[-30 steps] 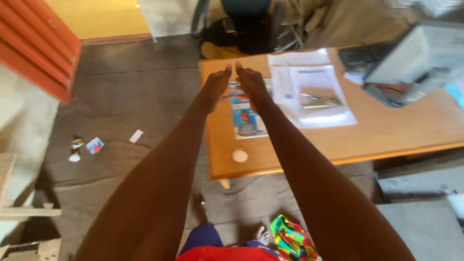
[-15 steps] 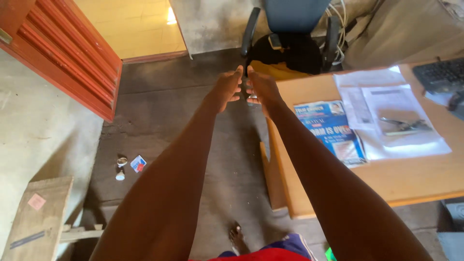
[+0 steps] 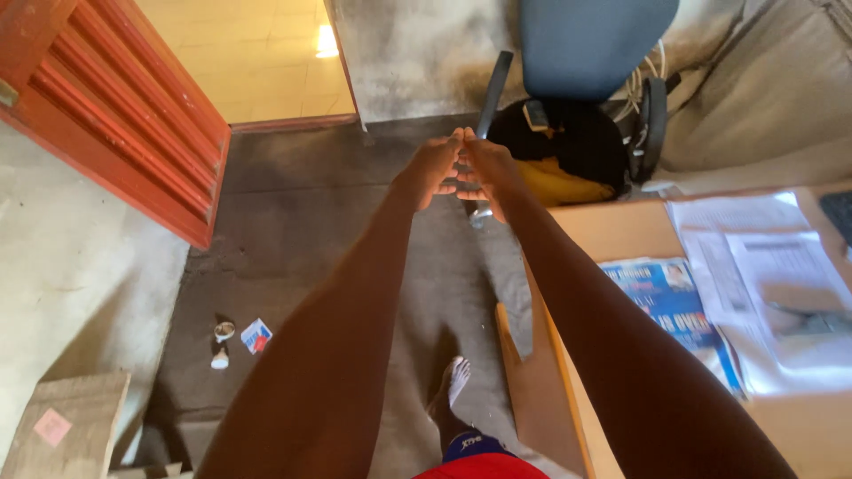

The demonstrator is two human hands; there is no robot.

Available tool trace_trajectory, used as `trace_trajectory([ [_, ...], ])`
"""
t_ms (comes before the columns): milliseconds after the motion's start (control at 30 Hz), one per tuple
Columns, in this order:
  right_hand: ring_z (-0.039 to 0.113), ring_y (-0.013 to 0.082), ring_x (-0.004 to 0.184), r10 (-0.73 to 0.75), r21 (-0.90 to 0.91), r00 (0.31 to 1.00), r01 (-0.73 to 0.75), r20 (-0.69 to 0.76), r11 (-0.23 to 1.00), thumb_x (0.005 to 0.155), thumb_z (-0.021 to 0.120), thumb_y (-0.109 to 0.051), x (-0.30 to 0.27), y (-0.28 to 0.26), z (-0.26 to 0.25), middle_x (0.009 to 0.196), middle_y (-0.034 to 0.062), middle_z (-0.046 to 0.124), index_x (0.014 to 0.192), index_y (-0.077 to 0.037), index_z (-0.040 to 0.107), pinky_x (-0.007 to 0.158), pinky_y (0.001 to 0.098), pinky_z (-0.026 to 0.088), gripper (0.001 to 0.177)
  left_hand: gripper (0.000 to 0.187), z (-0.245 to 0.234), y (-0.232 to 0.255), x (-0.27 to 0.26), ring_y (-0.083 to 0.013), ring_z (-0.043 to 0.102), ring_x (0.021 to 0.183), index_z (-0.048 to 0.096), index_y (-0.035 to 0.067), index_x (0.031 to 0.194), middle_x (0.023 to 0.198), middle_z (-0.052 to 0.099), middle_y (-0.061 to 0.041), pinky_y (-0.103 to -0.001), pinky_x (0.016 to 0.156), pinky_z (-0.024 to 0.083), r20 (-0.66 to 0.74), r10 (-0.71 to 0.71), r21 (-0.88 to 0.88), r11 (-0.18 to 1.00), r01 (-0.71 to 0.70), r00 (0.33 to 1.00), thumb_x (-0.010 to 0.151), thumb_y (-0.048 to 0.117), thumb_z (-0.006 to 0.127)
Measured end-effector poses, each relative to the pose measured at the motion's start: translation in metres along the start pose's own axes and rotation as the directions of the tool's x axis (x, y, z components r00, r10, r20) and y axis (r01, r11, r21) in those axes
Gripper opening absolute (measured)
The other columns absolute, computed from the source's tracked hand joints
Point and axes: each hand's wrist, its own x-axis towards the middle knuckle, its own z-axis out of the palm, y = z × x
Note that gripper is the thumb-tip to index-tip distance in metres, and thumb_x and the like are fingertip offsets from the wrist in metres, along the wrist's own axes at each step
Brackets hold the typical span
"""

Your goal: The user is stapling together various papers and flyers on a desk and a wooden bench.

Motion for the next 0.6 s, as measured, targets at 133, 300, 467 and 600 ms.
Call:
trace_trajectory([
  [133,0.062,0.0302,0.12,0.015,-0.004,1.0,-0.015,0.026,1.0,0.097,0.047,-0.057,0.062,-0.019,0.008,0.138,0.0116,0.061,0.137,-0.009,0.058,0.091,0.0481,0.058,0.063,0.063,-0.031,0.025,0.037,-0.0308,0.054,0.129,0.054,0.013,0.144,0.144,0.055,-0.01,-0.052,0.103,0.051,-0.01,-0.008,-0.037,0.999,0.008,1.0,0.099,0.056,0.041],
  [300,0.062,0.0289,0.117,-0.018,0.006,1.0,0.018,0.023,1.0,0.098,0.047,-0.057,0.118,-0.037,0.022,0.137,0.0132,0.062,0.135,-0.007,0.058,0.092,0.0484,0.058,0.062,0.064,-0.065,0.031,0.102,-0.0328,0.055,0.131,0.051,0.011,0.146,0.142,0.057,-0.011,-0.054,0.104,0.048,0.013,0.01,-0.099,0.995,-0.009,1.0,0.1,0.054,0.044],
  [467,0.066,0.0263,0.114,-0.019,0.004,0.999,0.018,0.028,1.0,0.101,0.047,-0.052,0.174,-0.064,0.022,0.132,0.0117,0.065,0.133,-0.006,0.06,0.092,0.0464,0.056,0.057,0.069,-0.089,0.047,0.158,-0.0354,0.062,0.127,0.057,0.002,0.138,0.134,0.063,-0.017,-0.055,0.099,0.053,0.113,0.068,-0.134,0.99,-0.053,0.991,0.099,0.058,0.046],
  [600,0.065,0.0254,0.111,-0.006,0.023,0.999,0.007,-0.039,1.0,0.1,0.05,-0.047,0.224,-0.057,0.019,0.128,0.0091,0.066,0.13,-0.011,0.06,0.092,0.0468,0.057,0.048,0.067,-0.103,0.039,0.205,-0.03,0.057,0.125,0.055,0.012,0.141,0.135,0.058,-0.009,-0.052,0.099,0.054,0.028,-0.032,-0.011,0.999,0.033,0.999,0.097,0.061,0.047],
])
